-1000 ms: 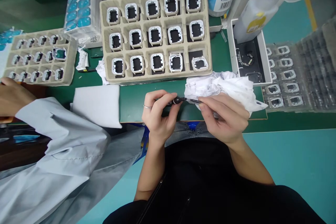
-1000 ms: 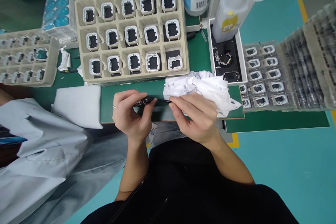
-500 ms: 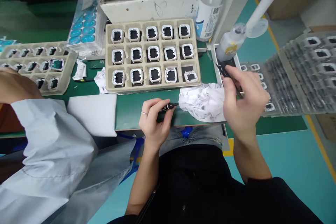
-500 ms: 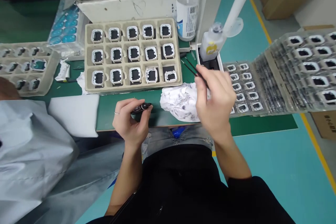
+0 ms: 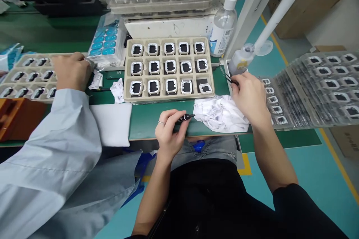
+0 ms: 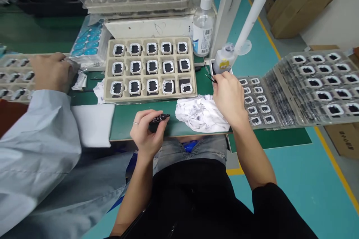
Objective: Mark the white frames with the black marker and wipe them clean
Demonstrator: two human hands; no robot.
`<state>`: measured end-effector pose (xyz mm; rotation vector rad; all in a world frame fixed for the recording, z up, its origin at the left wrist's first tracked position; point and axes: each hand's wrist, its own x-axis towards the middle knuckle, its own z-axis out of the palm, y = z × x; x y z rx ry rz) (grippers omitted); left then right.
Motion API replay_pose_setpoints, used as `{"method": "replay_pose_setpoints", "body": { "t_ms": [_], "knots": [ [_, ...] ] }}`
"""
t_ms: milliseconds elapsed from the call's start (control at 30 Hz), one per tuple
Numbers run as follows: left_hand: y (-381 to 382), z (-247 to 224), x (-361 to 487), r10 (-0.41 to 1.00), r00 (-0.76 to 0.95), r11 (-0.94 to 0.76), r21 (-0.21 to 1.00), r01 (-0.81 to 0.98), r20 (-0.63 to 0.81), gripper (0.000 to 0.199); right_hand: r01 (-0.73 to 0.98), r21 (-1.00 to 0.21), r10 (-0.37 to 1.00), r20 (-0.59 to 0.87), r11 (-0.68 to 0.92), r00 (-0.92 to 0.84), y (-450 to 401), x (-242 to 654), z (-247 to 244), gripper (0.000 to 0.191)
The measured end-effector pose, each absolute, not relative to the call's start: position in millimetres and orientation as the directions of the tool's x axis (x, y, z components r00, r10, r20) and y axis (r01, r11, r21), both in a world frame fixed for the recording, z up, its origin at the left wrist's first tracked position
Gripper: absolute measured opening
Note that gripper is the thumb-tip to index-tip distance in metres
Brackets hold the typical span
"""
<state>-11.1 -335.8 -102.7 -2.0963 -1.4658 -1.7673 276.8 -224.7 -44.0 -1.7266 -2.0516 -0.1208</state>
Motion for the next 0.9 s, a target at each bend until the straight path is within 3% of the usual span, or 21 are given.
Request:
{"method": "replay_pose_setpoints", "body": {
  "t_ms": [200, 333, 433, 667, 767, 900],
  "knots": [
    [-335.1, -100.7, -9.9, 0.616, -0.104, -0.579, 0.537, 0.614, 0.781, 0.024, 0.946, -0.283, 0.936, 0.348, 0.158, -0.052, -234.4, 280.3, -38.3, 0.038],
    [-333.5, -99.8, -10.1, 0.608, -0.147, -0.58, 0.563, 0.589, 0.78, 0.023, 0.902, -0.362, 0.875, 0.483, 0.235, -0.034, -259.8, 281.7, -39.6, 0.034],
    [-332.5, -100.8, -10.6, 0.599, -0.172, -0.57, 0.567, 0.594, 0.782, 0.02, 0.91, -0.341, 0.829, 0.559, 0.235, -0.005, -268.2, 288.7, -44.4, 0.032],
    [-332.9, -102.7, -10.5, 0.598, -0.175, -0.566, 0.566, 0.599, 0.782, 0.018, 0.985, -0.149, 0.95, 0.31, 0.086, -0.036, -221.4, 310.7, -50.8, 0.028],
    [-332.7, -103.9, -11.5, 0.595, -0.186, -0.553, 0.566, 0.611, 0.782, 0.016, 0.986, -0.152, 0.963, 0.268, 0.063, -0.02, -214.4, 312.9, -48.6, 0.027],
    [-333.7, -102.8, -10.6, 0.624, -0.248, -0.541, 0.639, 0.547, 0.741, 0.014, 0.958, -0.249, 0.886, 0.463, 0.14, -0.009, -247.4, 301.3, -37.3, 0.028]
  ]
}}
